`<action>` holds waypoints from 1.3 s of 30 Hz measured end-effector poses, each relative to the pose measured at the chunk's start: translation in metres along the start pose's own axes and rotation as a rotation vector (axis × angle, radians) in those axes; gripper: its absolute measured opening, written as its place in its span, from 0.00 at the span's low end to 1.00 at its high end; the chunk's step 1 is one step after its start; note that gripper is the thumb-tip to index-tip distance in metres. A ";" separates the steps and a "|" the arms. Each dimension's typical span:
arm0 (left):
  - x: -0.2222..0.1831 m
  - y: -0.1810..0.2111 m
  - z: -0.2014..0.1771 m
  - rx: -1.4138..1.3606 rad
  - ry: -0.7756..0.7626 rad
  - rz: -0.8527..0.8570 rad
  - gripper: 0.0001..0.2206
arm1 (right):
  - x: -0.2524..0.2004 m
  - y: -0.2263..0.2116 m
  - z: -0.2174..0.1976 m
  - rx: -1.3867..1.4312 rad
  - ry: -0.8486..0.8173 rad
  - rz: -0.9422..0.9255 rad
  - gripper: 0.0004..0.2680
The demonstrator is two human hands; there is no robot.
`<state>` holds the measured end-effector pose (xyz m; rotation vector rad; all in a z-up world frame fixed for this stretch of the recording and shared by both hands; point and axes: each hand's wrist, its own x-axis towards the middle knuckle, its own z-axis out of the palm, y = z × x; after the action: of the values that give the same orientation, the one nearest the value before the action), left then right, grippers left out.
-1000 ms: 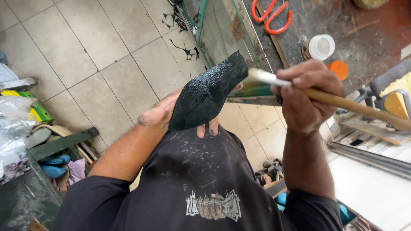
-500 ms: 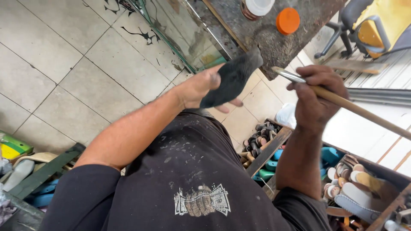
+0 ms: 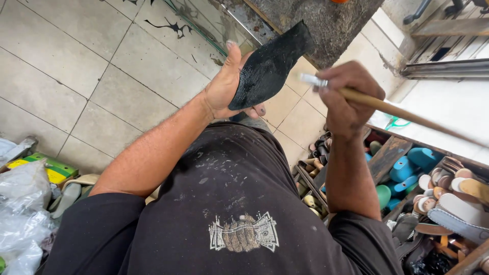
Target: Applying glue to a shoe sole component using a brush at a repair bench
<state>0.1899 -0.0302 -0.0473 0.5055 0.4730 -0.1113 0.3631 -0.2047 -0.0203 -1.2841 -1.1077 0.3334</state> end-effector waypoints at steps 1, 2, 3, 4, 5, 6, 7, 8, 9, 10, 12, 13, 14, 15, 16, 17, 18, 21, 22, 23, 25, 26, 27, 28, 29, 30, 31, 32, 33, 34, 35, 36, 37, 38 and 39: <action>0.000 0.000 -0.001 0.001 -0.020 0.006 0.54 | 0.007 0.000 0.003 -0.061 0.080 -0.056 0.06; 0.000 -0.001 -0.002 0.008 -0.023 0.002 0.54 | 0.000 0.000 0.007 -0.063 0.088 -0.058 0.06; 0.000 -0.001 -0.004 0.031 -0.050 0.017 0.54 | -0.006 0.000 0.011 0.039 -0.056 -0.043 0.04; -0.001 -0.001 -0.005 0.050 -0.077 0.037 0.55 | -0.011 -0.001 0.014 0.141 -0.206 -0.027 0.01; 0.001 -0.001 -0.007 0.053 -0.079 0.038 0.55 | -0.005 -0.002 0.010 0.139 -0.206 -0.031 0.01; 0.001 -0.002 -0.009 0.044 -0.072 0.039 0.54 | -0.002 -0.004 0.006 0.040 -0.147 0.026 0.03; 0.001 -0.004 -0.011 0.035 -0.064 0.041 0.53 | 0.000 -0.007 0.002 -0.060 -0.089 0.083 0.06; 0.001 -0.004 -0.012 0.042 -0.070 0.041 0.53 | 0.013 -0.002 0.002 -0.064 -0.084 0.076 0.06; 0.002 -0.004 -0.013 0.048 -0.057 0.035 0.54 | 0.026 0.002 0.001 -0.130 0.049 0.052 0.05; 0.002 -0.005 -0.013 0.050 -0.044 0.026 0.55 | 0.038 0.005 0.000 -0.195 0.181 0.029 0.08; 0.002 -0.008 -0.017 0.044 -0.054 0.017 0.54 | 0.042 -0.001 -0.001 -0.164 0.153 0.003 0.09; 0.003 -0.008 -0.019 0.034 -0.057 0.009 0.54 | 0.045 -0.002 -0.001 -0.128 0.119 -0.021 0.10; 0.003 -0.007 -0.018 0.030 -0.055 0.007 0.54 | 0.050 0.002 0.001 -0.128 0.117 -0.016 0.10; 0.002 -0.006 -0.017 0.037 -0.040 0.006 0.54 | 0.054 0.006 0.003 -0.190 0.081 -0.014 0.09; 0.004 -0.005 -0.016 0.046 -0.029 0.007 0.54 | 0.059 0.010 0.003 -0.255 0.046 -0.015 0.08; 0.003 -0.008 -0.017 0.044 -0.032 0.006 0.54 | 0.060 0.010 0.001 -0.259 0.045 -0.015 0.08; 0.002 -0.008 -0.018 0.045 -0.051 0.014 0.55 | 0.064 0.011 0.000 -0.197 0.040 -0.039 0.08; 0.003 -0.013 -0.030 0.014 -0.089 0.036 0.55 | 0.070 0.017 0.001 -0.147 0.003 -0.042 0.09; 0.005 -0.015 -0.034 -0.015 -0.115 0.041 0.55 | 0.069 0.018 0.002 -0.167 -0.019 -0.018 0.10; 0.007 -0.019 -0.039 -0.016 -0.118 0.040 0.55 | 0.069 0.013 0.002 -0.169 -0.018 -0.018 0.10; 0.013 -0.026 -0.050 0.003 -0.141 0.056 0.51 | 0.073 0.004 0.002 -0.189 0.013 -0.057 0.08; 0.014 -0.028 -0.053 -0.001 -0.138 0.059 0.51 | 0.073 0.008 0.002 -0.186 0.008 -0.056 0.08; 0.015 -0.030 -0.057 -0.013 -0.153 0.064 0.51 | 0.073 0.012 0.001 -0.195 -0.033 -0.047 0.09; 0.017 -0.032 -0.060 -0.020 -0.173 0.065 0.52 | 0.072 0.016 0.000 -0.208 -0.068 -0.039 0.09; 0.016 -0.032 -0.059 -0.020 -0.175 0.063 0.52 | 0.072 0.010 0.001 -0.210 -0.067 -0.038 0.09; 0.016 -0.031 -0.058 -0.019 -0.175 0.062 0.52 | 0.074 0.005 0.001 -0.206 -0.052 -0.061 0.08; 0.016 -0.031 -0.057 -0.018 -0.176 0.061 0.53 | 0.076 0.000 0.001 -0.203 -0.038 -0.083 0.08; 0.015 -0.029 -0.055 -0.023 -0.173 0.062 0.53 | 0.072 0.001 -0.002 -0.201 -0.042 -0.079 0.08; 0.014 -0.028 -0.053 0.001 -0.161 0.060 0.54 | 0.068 0.003 -0.005 -0.254 -0.074 -0.039 0.08; 0.015 -0.025 -0.051 0.031 -0.154 0.055 0.55 | 0.064 0.004 -0.008 -0.310 -0.099 0.000 0.07; 0.014 -0.026 -0.053 0.032 -0.155 0.051 0.55 | 0.063 0.005 -0.009 -0.312 -0.097 0.002 0.07; 0.014 -0.026 -0.054 0.022 -0.168 0.051 0.55 | 0.064 0.006 -0.011 -0.344 -0.055 -0.107 0.08; 0.015 -0.026 -0.056 0.012 -0.181 0.051 0.54 | 0.065 0.007 -0.012 -0.376 -0.013 -0.216 0.08; 0.016 -0.030 -0.056 0.011 -0.179 0.051 0.54 | 0.053 0.013 -0.014 -0.374 -0.013 -0.215 0.08; 0.017 -0.035 -0.056 0.005 -0.150 0.081 0.48 | 0.040 0.019 -0.015 -0.328 -0.094 -0.179 0.08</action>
<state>0.1747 -0.0331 -0.1133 0.5163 0.3057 -0.0717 0.4013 -0.1782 -0.0166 -1.4534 -1.3882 0.0786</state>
